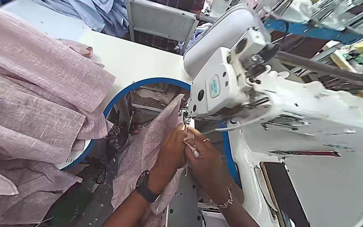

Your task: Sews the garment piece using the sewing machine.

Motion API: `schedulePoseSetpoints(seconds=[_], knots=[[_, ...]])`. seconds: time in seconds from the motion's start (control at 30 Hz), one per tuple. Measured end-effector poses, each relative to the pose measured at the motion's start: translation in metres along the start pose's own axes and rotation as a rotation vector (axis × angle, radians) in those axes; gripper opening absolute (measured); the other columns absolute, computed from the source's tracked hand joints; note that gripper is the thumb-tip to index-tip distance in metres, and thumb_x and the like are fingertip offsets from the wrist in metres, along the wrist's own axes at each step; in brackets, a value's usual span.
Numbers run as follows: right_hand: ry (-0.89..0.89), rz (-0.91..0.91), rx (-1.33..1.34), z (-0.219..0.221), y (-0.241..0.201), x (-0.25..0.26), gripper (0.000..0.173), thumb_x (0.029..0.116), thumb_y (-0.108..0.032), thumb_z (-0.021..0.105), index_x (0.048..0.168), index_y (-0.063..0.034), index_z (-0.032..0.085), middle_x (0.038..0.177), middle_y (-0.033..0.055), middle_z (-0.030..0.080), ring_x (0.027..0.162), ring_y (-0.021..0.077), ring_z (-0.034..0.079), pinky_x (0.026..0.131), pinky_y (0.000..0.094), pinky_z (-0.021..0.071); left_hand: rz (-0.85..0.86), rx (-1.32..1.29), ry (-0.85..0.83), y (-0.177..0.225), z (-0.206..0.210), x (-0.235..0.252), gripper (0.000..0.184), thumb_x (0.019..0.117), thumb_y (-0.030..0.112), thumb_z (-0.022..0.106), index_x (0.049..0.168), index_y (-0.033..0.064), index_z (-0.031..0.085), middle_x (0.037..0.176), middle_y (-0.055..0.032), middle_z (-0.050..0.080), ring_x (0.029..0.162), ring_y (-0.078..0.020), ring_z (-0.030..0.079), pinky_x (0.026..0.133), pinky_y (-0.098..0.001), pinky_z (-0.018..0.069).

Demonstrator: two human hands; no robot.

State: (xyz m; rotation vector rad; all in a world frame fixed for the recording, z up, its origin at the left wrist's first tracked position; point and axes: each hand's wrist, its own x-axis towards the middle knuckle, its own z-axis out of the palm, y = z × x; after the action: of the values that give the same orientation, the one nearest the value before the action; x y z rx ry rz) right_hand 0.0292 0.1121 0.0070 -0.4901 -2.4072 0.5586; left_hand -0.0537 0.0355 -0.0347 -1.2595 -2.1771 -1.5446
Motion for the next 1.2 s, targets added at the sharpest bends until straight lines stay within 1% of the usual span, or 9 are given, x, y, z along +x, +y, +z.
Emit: schedulePoseSetpoints(seconds=[0.1, 0.2, 0.27, 0.37, 0.57, 0.9, 1.0, 1.1, 1.2], knots=[[0.005, -0.021, -0.264, -0.020, -0.018, -0.015, 0.019, 0.0879, -0.016, 0.067, 0.088, 0.0011, 0.077, 0.082, 0.0193, 0.071, 0.064, 0.0300, 0.070, 0.052, 0.0417, 0.0551, -0.156, -0.115, -0.057, 0.006, -0.014, -0.003, 0.027, 0.0955, 0.011, 0.058, 0.112, -0.0082, 0.066, 0.107, -0.0193, 0.071, 0.100, -0.0312, 0.071, 0.088, -0.0434, 0.0570], [-0.124, 0.004, -0.371, -0.077, -0.037, -0.064, 0.023, 0.0899, -0.017, 0.065, 0.091, 0.0023, 0.077, 0.071, 0.0156, 0.071, 0.058, 0.0289, 0.069, 0.051, 0.0432, 0.0539, -0.535, -0.330, -0.419, 0.033, -0.064, -0.018, 0.044, 0.1012, 0.030, 0.058, 0.132, -0.0012, 0.059, 0.086, -0.0094, 0.068, 0.074, -0.0201, 0.065, 0.072, -0.0406, 0.0541], [-0.153, -0.086, -0.477, -0.111, -0.023, -0.079, 0.023, 0.0921, -0.015, 0.063, 0.083, 0.0016, 0.076, 0.067, 0.0153, 0.070, 0.055, 0.0280, 0.069, 0.046, 0.0422, 0.0528, -0.503, -0.210, -0.414, 0.050, -0.072, -0.035, 0.033, 0.0992, 0.023, 0.060, 0.121, -0.0016, 0.066, 0.077, -0.0124, 0.069, 0.067, -0.0250, 0.067, 0.065, -0.0439, 0.0547], [-0.178, -0.313, -0.651, -0.125, -0.017, -0.063, 0.023, 0.0899, -0.014, 0.059, 0.073, -0.0019, 0.068, 0.062, 0.0131, 0.062, 0.045, 0.0268, 0.062, 0.036, 0.0390, 0.0440, -0.230, -0.055, -0.103, 0.059, -0.064, -0.052, 0.022, 0.0963, 0.019, 0.058, 0.092, 0.0049, 0.074, 0.057, -0.0014, 0.059, 0.046, -0.0109, 0.054, 0.046, -0.0271, 0.0446], [-0.305, -0.212, -0.466, -0.062, -0.085, -0.075, 0.014, 0.0868, -0.012, 0.059, 0.079, -0.0043, 0.069, 0.062, 0.0075, 0.059, 0.043, 0.0188, 0.058, 0.036, 0.0310, 0.0435, -0.340, -0.330, -0.110, 0.053, -0.052, -0.087, 0.025, 0.0860, 0.014, 0.059, 0.061, 0.0097, 0.058, 0.048, 0.0028, 0.047, 0.042, -0.0056, 0.044, 0.043, -0.0262, 0.0335], [-0.411, -0.070, -0.493, -0.036, -0.072, -0.027, 0.012, 0.0831, -0.011, 0.061, 0.079, -0.0018, 0.067, 0.057, 0.0091, 0.059, 0.050, 0.0273, 0.065, 0.043, 0.0422, 0.0493, -0.503, -0.801, -0.058, 0.012, -0.019, -0.047, 0.024, 0.0926, 0.008, 0.057, 0.074, 0.0086, 0.072, 0.066, 0.0064, 0.065, 0.061, 0.0020, 0.060, 0.058, -0.0202, 0.0494], [-0.347, 0.108, -0.162, -0.056, -0.051, -0.022, 0.016, 0.0906, -0.013, 0.062, 0.088, -0.0003, 0.071, 0.065, 0.0052, 0.065, 0.056, 0.0156, 0.063, 0.052, 0.0340, 0.0525, -0.491, -0.741, -0.073, 0.011, -0.022, -0.039, 0.021, 0.0969, 0.012, 0.057, 0.089, 0.0067, 0.076, 0.074, 0.0052, 0.071, 0.066, 0.0032, 0.063, 0.064, -0.0176, 0.0527], [-0.311, 0.233, -0.088, -0.110, -0.026, -0.017, 0.017, 0.0904, -0.024, 0.064, 0.086, -0.0097, 0.073, 0.063, -0.0095, 0.062, 0.053, -0.0065, 0.053, 0.049, 0.0149, 0.0434, -0.455, -0.541, -0.110, 0.018, -0.033, -0.042, 0.025, 0.1002, 0.022, 0.055, 0.093, 0.0076, 0.074, 0.063, 0.0051, 0.060, 0.053, 0.0002, 0.052, 0.052, -0.0202, 0.0426], [-0.387, -0.036, -0.379, -0.100, -0.038, -0.036, 0.023, 0.0880, -0.024, 0.063, 0.078, -0.0049, 0.072, 0.058, 0.0043, 0.062, 0.049, 0.0165, 0.061, 0.044, 0.0359, 0.0488, -0.361, -0.413, -0.169, 0.021, -0.041, -0.047, 0.029, 0.1010, 0.020, 0.052, 0.093, 0.0059, 0.076, 0.059, -0.0007, 0.059, 0.049, -0.0101, 0.053, 0.049, -0.0297, 0.0435]])
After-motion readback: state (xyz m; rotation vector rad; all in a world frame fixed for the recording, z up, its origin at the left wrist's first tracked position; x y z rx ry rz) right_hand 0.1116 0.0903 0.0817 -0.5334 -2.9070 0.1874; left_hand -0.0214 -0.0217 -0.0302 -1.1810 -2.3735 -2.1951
